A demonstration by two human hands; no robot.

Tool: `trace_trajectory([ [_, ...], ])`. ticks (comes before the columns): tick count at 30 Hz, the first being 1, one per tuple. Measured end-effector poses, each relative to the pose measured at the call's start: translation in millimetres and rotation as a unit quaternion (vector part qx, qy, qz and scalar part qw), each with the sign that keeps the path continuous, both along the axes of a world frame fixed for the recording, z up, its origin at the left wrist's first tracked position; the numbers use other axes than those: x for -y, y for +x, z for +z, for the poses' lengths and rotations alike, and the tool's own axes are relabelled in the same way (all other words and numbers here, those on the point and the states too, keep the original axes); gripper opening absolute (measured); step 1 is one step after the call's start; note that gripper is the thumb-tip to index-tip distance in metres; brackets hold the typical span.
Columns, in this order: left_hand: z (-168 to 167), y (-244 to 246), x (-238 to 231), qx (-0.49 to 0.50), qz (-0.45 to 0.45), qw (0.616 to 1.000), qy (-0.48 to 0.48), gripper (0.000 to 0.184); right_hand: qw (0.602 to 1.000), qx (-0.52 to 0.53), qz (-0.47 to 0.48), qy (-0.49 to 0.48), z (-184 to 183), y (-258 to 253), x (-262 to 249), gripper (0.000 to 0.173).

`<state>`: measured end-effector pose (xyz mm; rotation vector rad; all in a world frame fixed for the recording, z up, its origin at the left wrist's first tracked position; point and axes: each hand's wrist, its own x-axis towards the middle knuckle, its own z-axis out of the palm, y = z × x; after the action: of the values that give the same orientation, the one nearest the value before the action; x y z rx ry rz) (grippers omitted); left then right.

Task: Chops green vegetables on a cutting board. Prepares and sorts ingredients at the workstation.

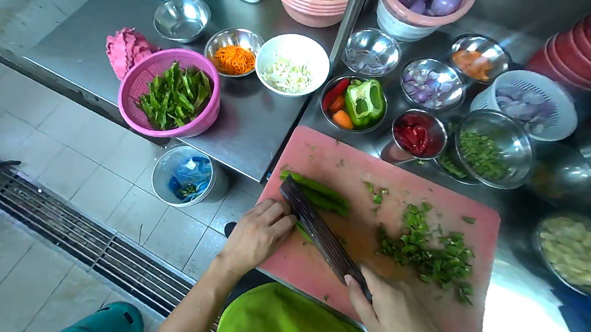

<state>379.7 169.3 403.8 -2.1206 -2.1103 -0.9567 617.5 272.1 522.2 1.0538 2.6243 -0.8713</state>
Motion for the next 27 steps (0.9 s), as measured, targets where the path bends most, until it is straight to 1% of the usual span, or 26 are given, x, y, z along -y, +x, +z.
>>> trace_trajectory([
  [6, -4, -1, 0, 0.012, -0.005, 1.000, -0.014, 0.013, 0.999, 0.037, -0.003, -0.040, 6, -5, -1, 0.034],
  [11, -4, -2, -3, 0.018, -0.016, 1.000, -0.018, 0.013, 0.995, 0.081, 0.001, -0.053, 13, -13, 1, 0.034],
  [15, -5, -3, -2, 0.025, -0.022, 0.999, -0.015, 0.013, 0.993, 0.093, 0.000, -0.079, 14, -18, -1, 0.034],
  [20, -7, -4, -1, 0.026, -0.027, 0.999, -0.012, 0.014, 0.988, 0.111, -0.005, -0.107, 3, -28, -2, 0.036],
  [23, -8, -5, -1, 0.024, -0.022, 0.999, -0.011, 0.016, 0.994, 0.068, -0.030, -0.085, -18, -37, 1, 0.036],
  [25, -9, -2, 1, 0.024, -0.016, 1.000, -0.009, 0.016, 0.998, -0.013, -0.053, -0.043, -35, -35, 4, 0.034],
  [27, -9, 5, -2, 0.028, -0.004, 1.000, -0.008, 0.016, 0.993, -0.084, -0.082, 0.000, -46, -28, 2, 0.033],
])
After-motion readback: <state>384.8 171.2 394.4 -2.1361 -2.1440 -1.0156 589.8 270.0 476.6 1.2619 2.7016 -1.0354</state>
